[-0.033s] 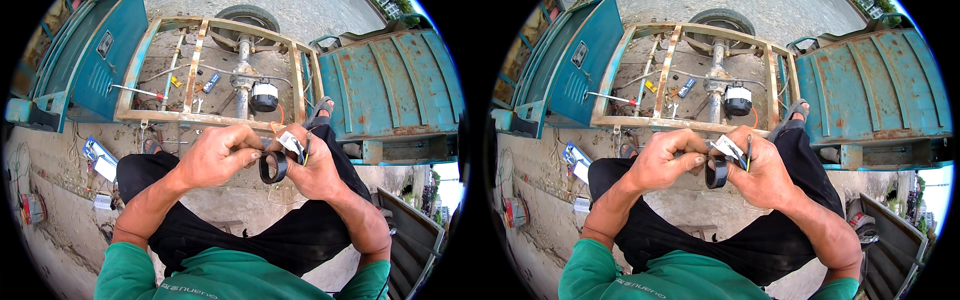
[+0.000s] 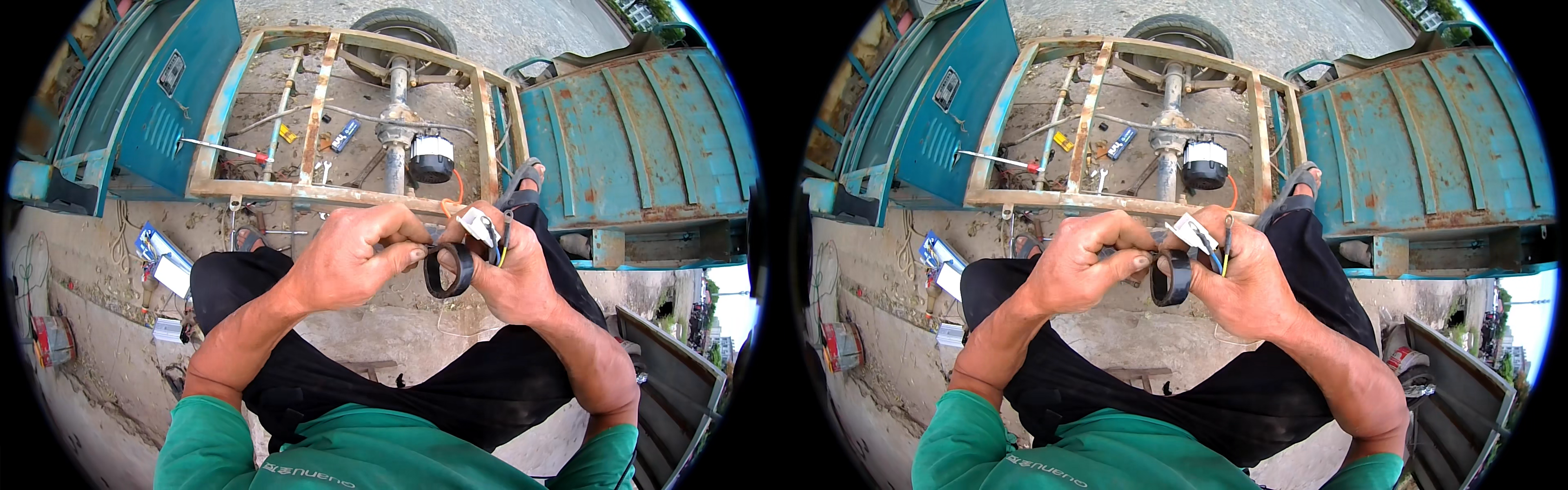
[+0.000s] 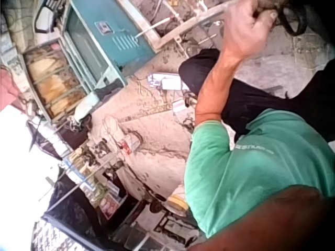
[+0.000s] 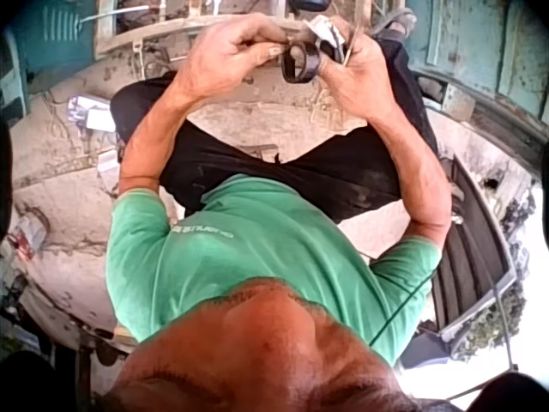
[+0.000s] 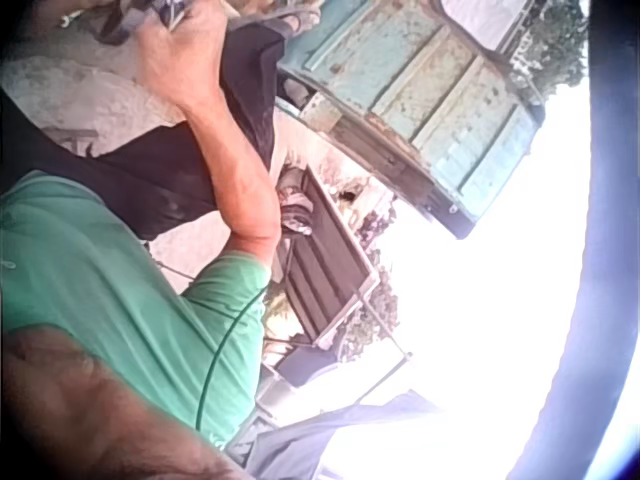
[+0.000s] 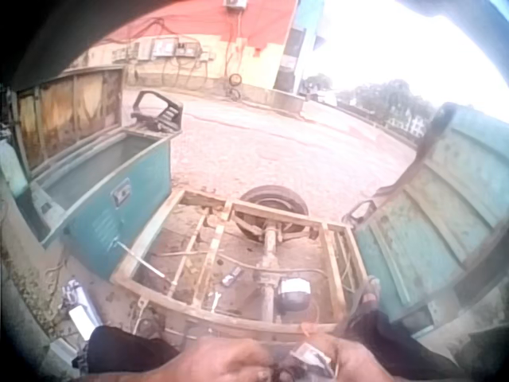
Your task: The person sits on the ground and wraps electrical wires on a teal three-wheeled vehicle with black electrical tape. They repeatedly wrap and adjust the tape around the wire bundle near the motor.
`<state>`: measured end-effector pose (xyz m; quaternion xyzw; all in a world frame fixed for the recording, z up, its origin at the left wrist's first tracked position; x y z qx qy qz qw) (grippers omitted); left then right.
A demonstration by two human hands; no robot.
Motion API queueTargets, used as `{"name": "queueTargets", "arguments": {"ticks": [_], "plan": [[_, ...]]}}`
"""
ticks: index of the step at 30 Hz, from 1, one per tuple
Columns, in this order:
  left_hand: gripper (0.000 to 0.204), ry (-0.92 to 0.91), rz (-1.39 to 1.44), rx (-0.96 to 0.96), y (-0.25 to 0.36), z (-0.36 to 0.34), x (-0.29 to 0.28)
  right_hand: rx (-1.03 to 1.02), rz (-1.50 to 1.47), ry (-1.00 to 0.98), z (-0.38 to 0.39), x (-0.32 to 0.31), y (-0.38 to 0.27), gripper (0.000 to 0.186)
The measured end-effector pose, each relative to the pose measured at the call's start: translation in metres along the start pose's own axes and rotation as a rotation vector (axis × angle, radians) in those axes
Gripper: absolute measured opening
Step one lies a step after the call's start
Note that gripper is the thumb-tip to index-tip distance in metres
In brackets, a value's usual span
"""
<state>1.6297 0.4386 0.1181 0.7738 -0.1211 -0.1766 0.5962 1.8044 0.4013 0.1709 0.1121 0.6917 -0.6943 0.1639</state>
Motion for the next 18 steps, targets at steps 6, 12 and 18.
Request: {"name": "queueTargets", "arguments": {"ticks": [6,12,18], "plan": [[0.013,0.101,0.016,0.102,0.011,0.002,-0.006,0.105,-0.154,0.106,-0.006,-0.001,0.003,0.022],[0.017,0.220,-0.196,0.377,0.018,0.003,-0.009,0.378,-0.231,0.099,-0.008,0.003,0.016,0.025],[0.023,0.269,-0.275,0.507,0.018,0.003,-0.007,0.593,-0.261,0.079,-0.013,0.006,0.028,0.023]]}}
Point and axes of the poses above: each hand's wrist, its own z-axis away from the middle knuckle, its own x-axis out of the palm, y = z × x, the point moved 5 cm from there along -z, towards the middle knuckle, and after that the axes turned 13 degrees about y, right-handed, at the moved point
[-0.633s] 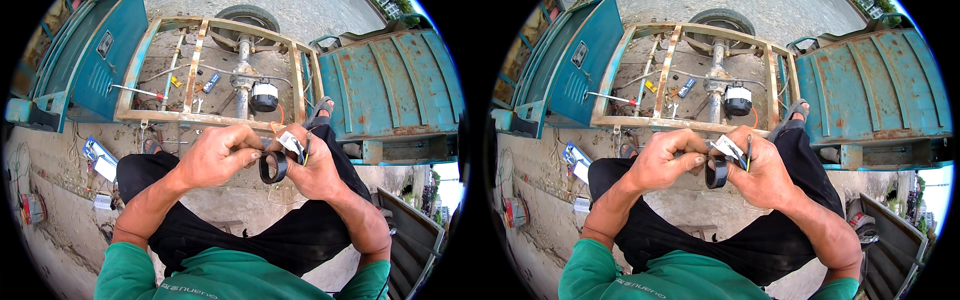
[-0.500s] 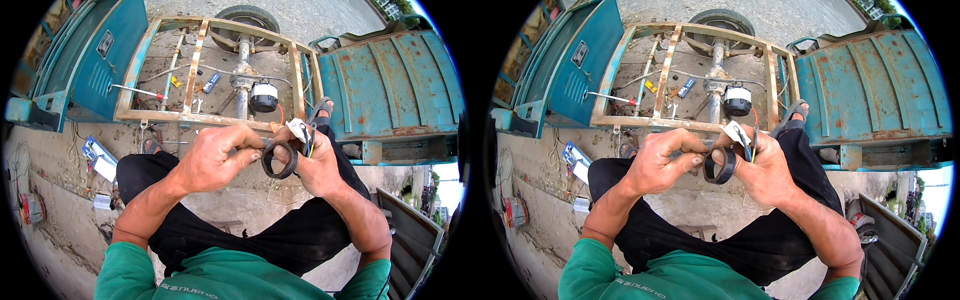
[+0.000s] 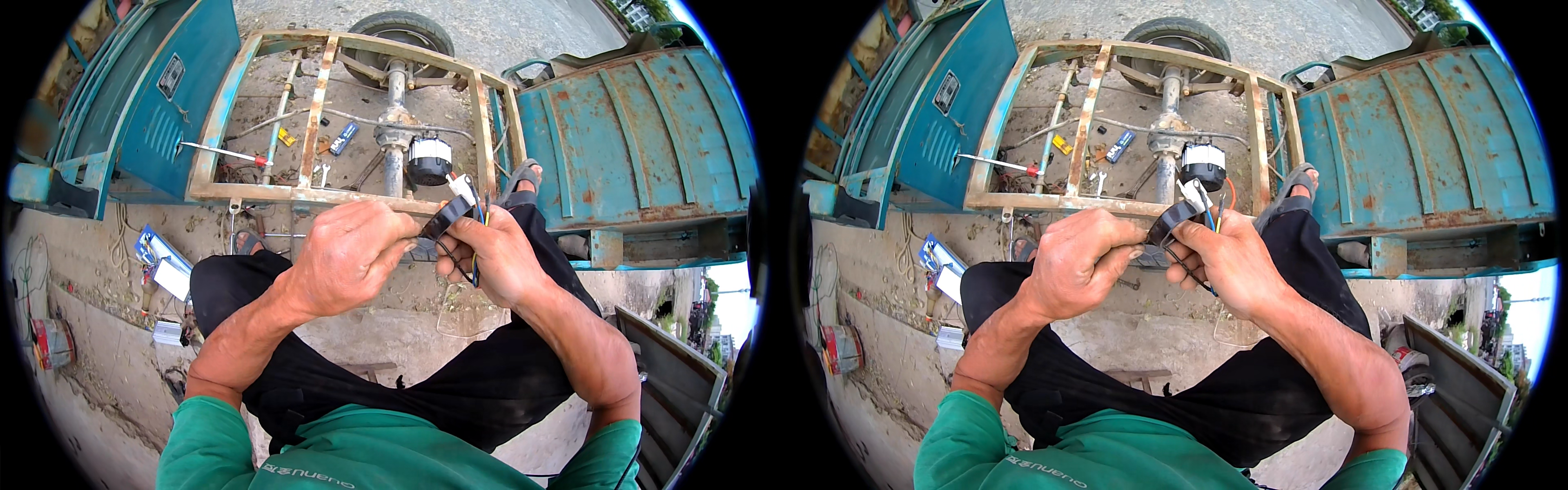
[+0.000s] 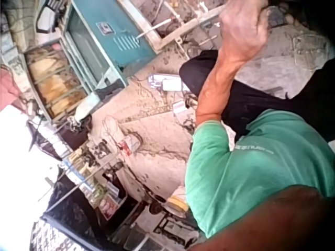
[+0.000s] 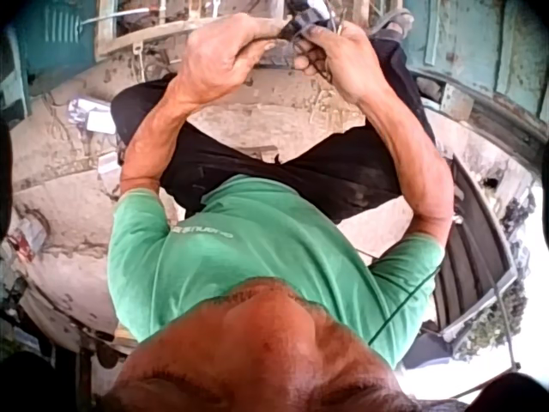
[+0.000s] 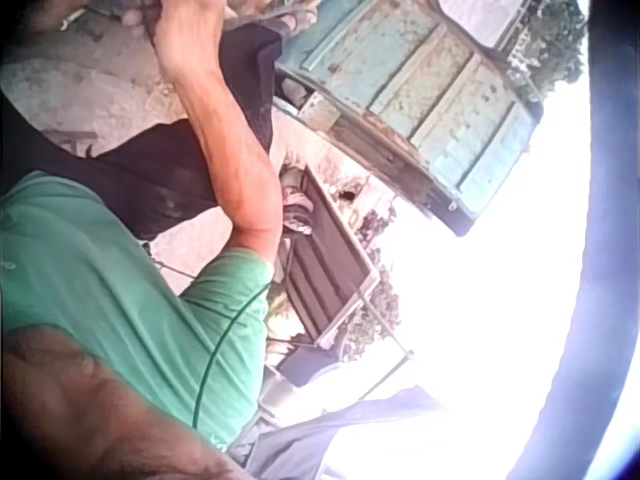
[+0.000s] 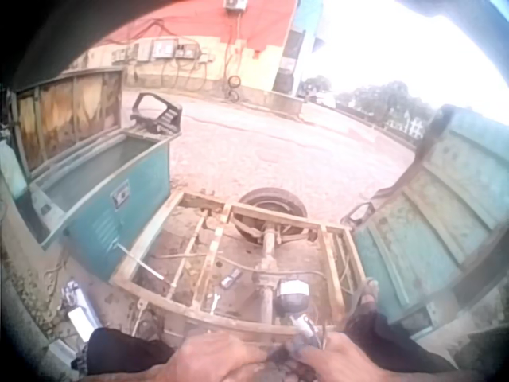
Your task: The person sits on the ground and wraps electrical wires on a teal three-wheeled vehicle with black electrical tape. They repeatedly wrap and adjust the tape around the wire bundle near the motor.
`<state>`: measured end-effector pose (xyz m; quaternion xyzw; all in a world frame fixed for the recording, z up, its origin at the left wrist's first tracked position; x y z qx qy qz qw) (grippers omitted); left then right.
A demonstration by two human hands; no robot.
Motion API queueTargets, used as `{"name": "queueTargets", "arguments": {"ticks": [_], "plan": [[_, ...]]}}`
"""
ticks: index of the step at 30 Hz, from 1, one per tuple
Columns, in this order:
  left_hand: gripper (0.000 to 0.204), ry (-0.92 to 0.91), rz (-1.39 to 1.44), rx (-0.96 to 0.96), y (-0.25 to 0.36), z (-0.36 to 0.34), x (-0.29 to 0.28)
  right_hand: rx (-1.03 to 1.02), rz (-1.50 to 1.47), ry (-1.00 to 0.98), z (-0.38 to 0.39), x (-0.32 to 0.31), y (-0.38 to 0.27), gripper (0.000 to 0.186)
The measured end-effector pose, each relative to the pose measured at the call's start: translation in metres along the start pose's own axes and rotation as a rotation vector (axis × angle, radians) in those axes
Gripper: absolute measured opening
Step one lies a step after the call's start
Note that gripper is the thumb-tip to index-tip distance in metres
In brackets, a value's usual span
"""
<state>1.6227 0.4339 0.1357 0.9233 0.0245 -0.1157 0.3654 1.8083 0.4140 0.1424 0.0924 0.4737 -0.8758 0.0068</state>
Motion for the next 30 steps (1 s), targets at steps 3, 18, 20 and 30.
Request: {"name": "queueTargets", "arguments": {"ticks": [3,18,20,30], "plan": [[0.026,0.014,-0.019,0.059,0.000,0.002,0.001,0.059,-0.009,0.006,-0.002,-0.001,0.004,0.021],[0.028,-0.120,0.057,0.111,0.000,0.009,0.017,0.209,0.363,-0.183,-0.006,0.000,0.024,0.007],[0.028,-0.136,0.060,0.115,0.000,0.008,0.019,0.231,0.350,-0.185,-0.005,-0.001,0.023,0.011],[0.014,-0.204,0.189,-0.358,-0.025,0.009,0.019,-0.200,0.134,-0.104,-0.003,-0.018,0.000,0.020]]}}
Point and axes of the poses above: each hand's wrist, its own z-axis away from the middle knuckle, its own x-axis out of the palm, y = z × x, the point moved 5 cm from there along -z, towards the middle knuckle, and after that the axes turned 13 degrees about y, right-handed, at the moved point
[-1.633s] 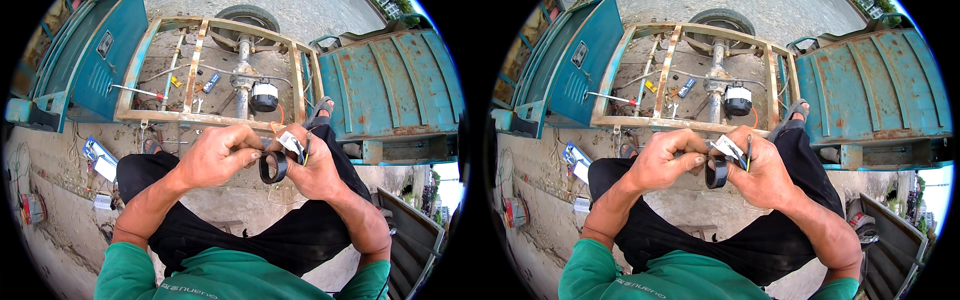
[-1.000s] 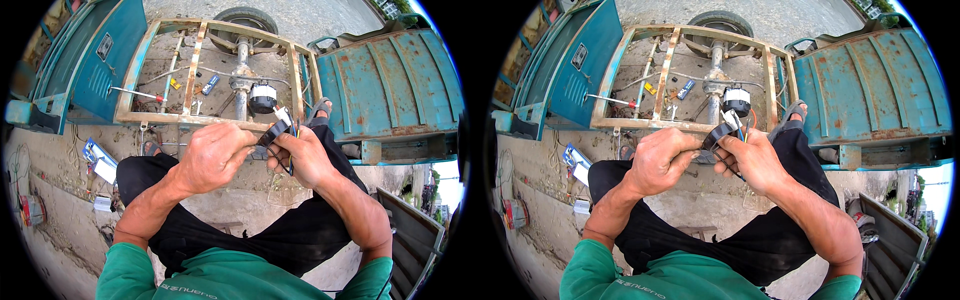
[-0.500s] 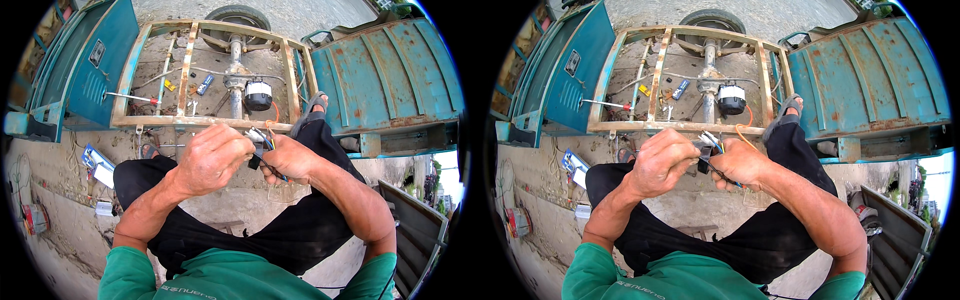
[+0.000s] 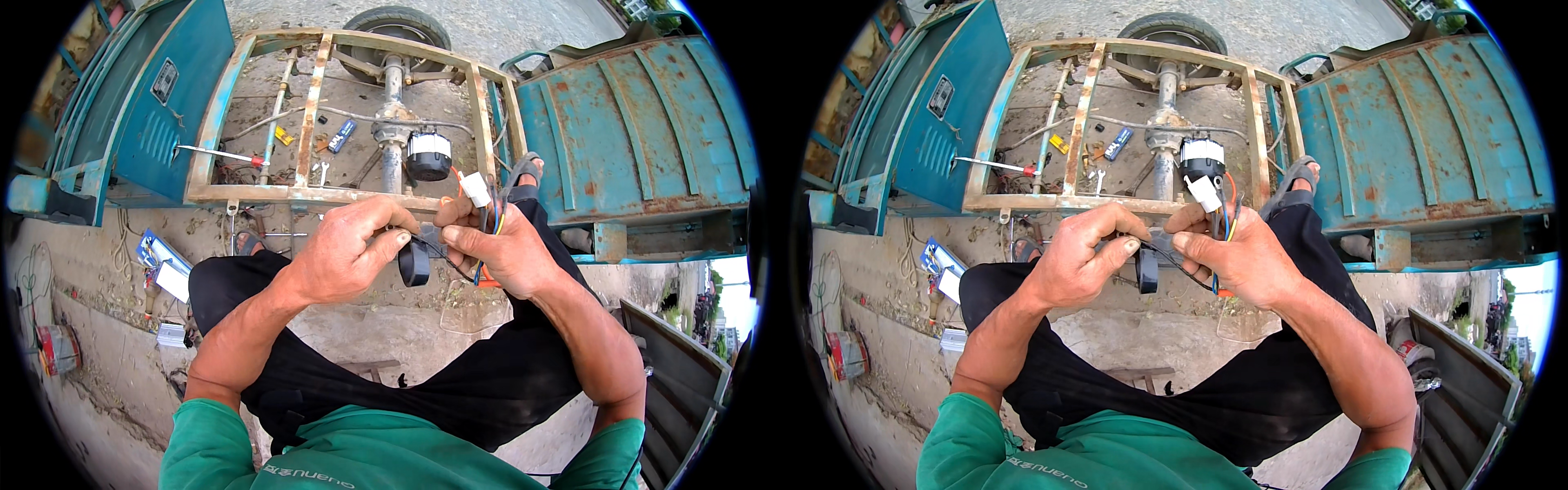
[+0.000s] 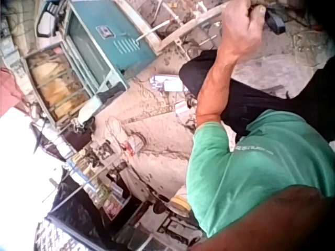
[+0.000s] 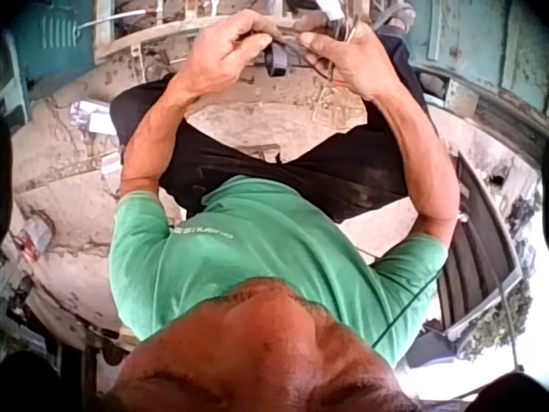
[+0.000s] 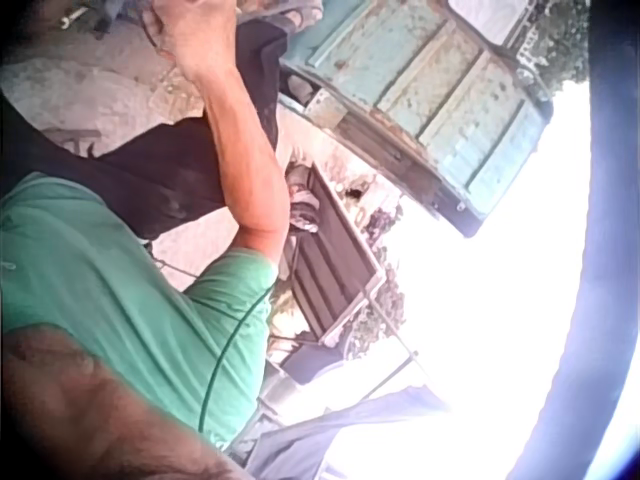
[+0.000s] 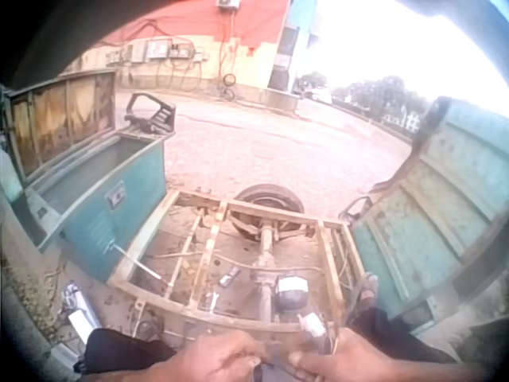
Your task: The person sits on the ground and wraps electrical wires on a teal three-wheeled vehicle with black electrical tape. They repeatedly wrap and adjust the tape around the wire bundle near the motor.
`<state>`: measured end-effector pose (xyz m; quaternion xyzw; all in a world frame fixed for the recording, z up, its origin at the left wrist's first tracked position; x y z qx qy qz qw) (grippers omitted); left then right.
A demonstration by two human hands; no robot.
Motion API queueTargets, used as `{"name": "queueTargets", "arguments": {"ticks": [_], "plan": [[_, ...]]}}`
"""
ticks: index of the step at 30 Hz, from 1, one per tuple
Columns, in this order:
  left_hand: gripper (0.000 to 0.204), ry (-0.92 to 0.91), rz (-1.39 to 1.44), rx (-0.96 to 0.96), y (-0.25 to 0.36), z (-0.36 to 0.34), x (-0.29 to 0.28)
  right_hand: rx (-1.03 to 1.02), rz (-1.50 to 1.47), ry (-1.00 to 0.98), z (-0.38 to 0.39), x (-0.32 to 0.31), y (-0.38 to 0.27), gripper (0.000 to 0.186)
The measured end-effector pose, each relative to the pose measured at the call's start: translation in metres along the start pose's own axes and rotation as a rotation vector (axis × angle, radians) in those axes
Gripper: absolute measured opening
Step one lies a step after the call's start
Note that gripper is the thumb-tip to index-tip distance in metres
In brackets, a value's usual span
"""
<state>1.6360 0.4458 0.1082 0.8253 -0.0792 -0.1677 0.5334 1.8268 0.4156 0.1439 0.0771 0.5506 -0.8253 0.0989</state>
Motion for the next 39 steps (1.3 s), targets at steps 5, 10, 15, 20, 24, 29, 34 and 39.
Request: {"name": "queueTargets", "arguments": {"ticks": [5,10,15,20,24,29,34,39], "plan": [[0.020,-0.066,0.163,-0.389,-0.016,0.004,0.006,-0.360,0.268,-0.041,0.012,0.006,-0.016,0.027],[0.020,-0.030,0.124,-0.452,-0.017,0.007,0.012,-0.498,0.469,-0.009,0.016,0.012,-0.013,0.038],[0.019,-0.032,0.378,-0.534,-0.015,0.011,0.018,-0.802,0.606,0.166,0.017,0.012,-0.017,0.030],[0.022,-0.034,0.518,-0.502,-0.011,0.008,0.012,-0.515,0.169,0.229,0.018,0.009,-0.020,0.021],[0.015,0.057,0.320,-0.356,0.000,0.009,0.004,-0.114,-0.040,0.238,0.013,0.003,-0.015,0.023],[0.016,0.178,-0.093,0.157,0.021,0.009,-0.006,0.136,-0.030,0.190,0.001,0.006,-0.005,0.025],[0.025,0.182,-0.121,0.283,0.021,0.009,-0.004,0.231,0.151,0.085,-0.006,0.007,0.004,0.014],[0.030,0.114,-0.144,0.372,0.021,0.009,0.002,0.243,0.216,-0.002,-0.007,0.005,0.007,0.018]]}}
Point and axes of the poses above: each hand's wrist, its own z-axis away from the middle knuckle, its own x-axis out of the palm, y = z × x, the point moved 5 cm from there along -z, towards the middle knuckle, and after that the axes turned 13 degrees about y, right-handed, at the moved point
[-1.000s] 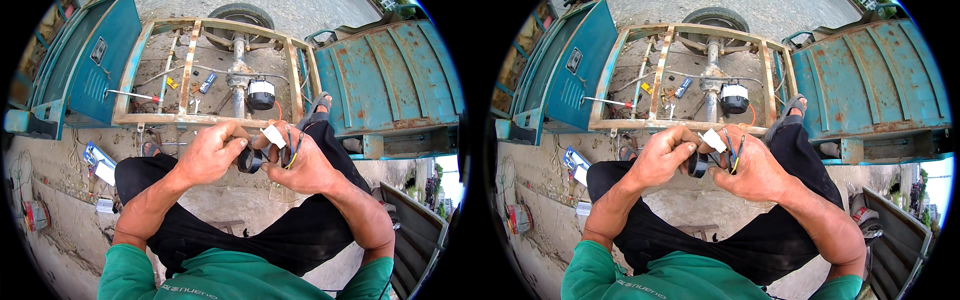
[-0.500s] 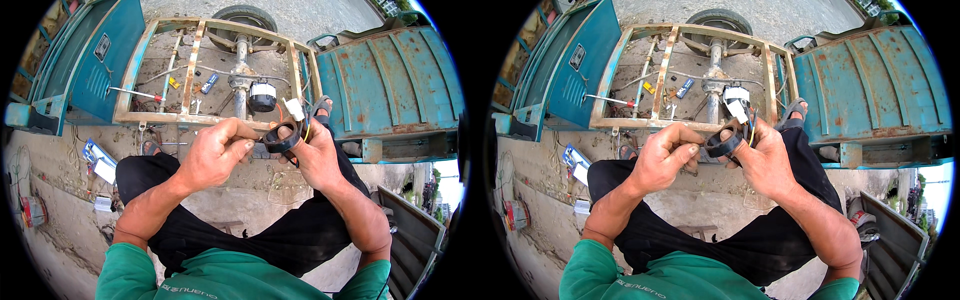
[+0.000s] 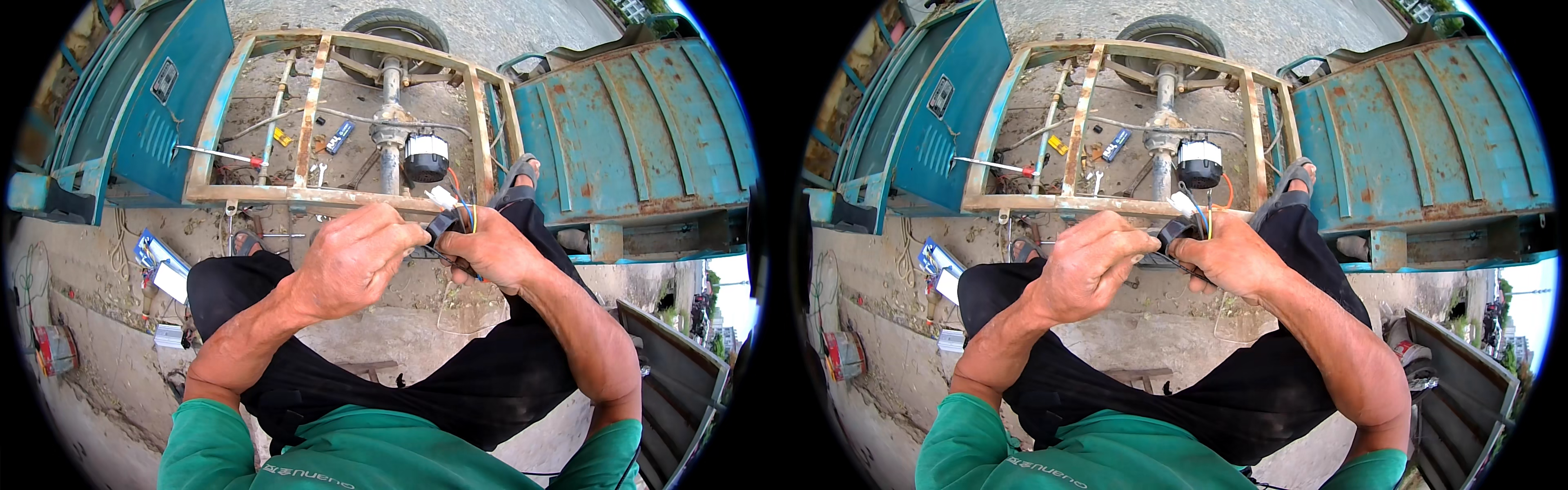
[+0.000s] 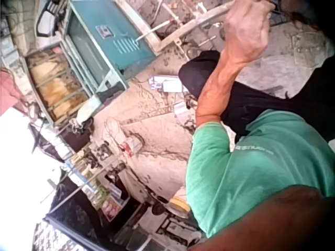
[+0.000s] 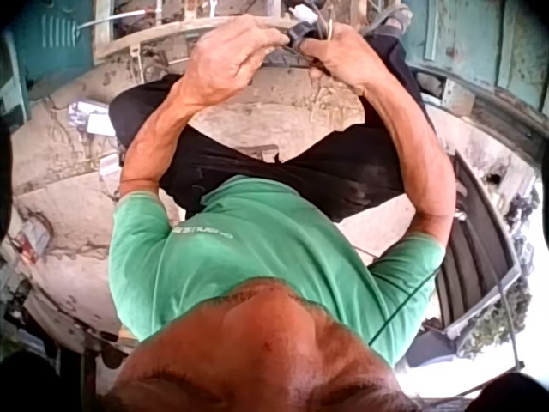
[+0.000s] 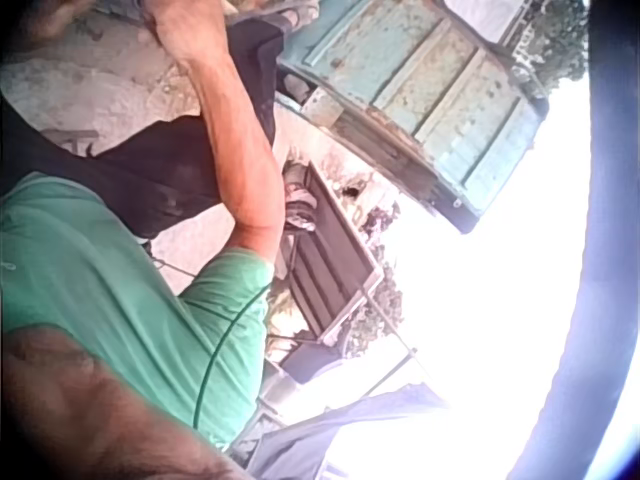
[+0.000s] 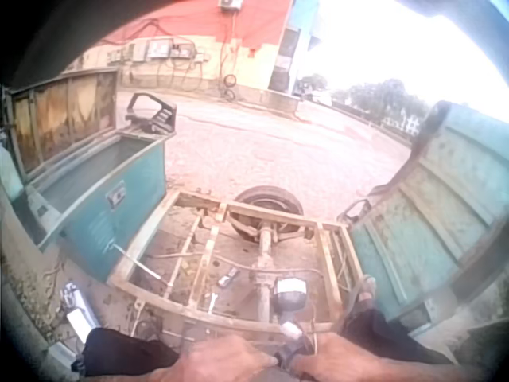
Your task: The person sits on the ground and wraps electrical wires on a teal three-wheeled vehicle with black electrical tape. They repeatedly wrap and adjust the tape around the wire bundle near the motor.
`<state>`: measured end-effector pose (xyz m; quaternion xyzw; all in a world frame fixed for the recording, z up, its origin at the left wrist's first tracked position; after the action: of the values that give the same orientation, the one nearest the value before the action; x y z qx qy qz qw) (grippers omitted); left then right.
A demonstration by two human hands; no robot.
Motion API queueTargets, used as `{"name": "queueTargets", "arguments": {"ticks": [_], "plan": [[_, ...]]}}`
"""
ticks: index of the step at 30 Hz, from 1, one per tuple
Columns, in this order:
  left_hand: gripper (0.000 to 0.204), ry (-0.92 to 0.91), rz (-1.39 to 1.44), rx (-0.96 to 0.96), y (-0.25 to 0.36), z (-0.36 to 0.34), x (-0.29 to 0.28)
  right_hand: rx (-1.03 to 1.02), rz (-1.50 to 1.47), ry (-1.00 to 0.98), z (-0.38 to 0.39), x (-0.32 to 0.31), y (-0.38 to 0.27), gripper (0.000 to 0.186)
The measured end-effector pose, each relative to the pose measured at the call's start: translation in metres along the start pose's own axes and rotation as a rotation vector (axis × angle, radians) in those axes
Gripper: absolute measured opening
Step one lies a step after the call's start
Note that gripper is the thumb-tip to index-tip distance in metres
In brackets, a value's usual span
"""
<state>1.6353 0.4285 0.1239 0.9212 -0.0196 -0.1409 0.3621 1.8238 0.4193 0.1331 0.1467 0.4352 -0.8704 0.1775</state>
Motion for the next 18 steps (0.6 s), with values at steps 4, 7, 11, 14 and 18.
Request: {"name": "queueTargets", "arguments": {"ticks": [4,7,11,14,18], "plan": [[0.033,0.001,-0.021,0.007,0.003,0.000,0.003,-0.010,0.019,-0.006,-0.001,-0.002,0.001,0.020],[0.031,0.006,-0.014,-0.005,0.005,-0.001,0.006,-0.015,0.080,-0.047,0.001,-0.004,0.003,0.022],[0.025,0.041,0.009,-0.011,0.004,-0.005,0.004,-0.029,-0.010,-0.016,0.001,-0.004,0.004,0.024],[0.020,0.002,0.086,-0.071,0.000,-0.006,0.003,-0.114,-0.063,0.107,0.002,-0.011,0.000,0.024],[0.014,-0.097,0.278,-0.393,-0.017,-0.002,0.001,-0.312,0.008,0.096,0.012,-0.017,-0.011,0.022]]}}
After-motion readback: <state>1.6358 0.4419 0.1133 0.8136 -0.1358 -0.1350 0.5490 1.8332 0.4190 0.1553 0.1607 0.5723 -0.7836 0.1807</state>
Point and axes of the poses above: each hand's wrist, its own z-axis away from the middle knuckle, its own x-axis out of the palm, y = z × x, the point moved 5 cm from there along -z, towards the middle knuckle, and after that the axes turned 13 degrees about y, right-handed, at the moved point
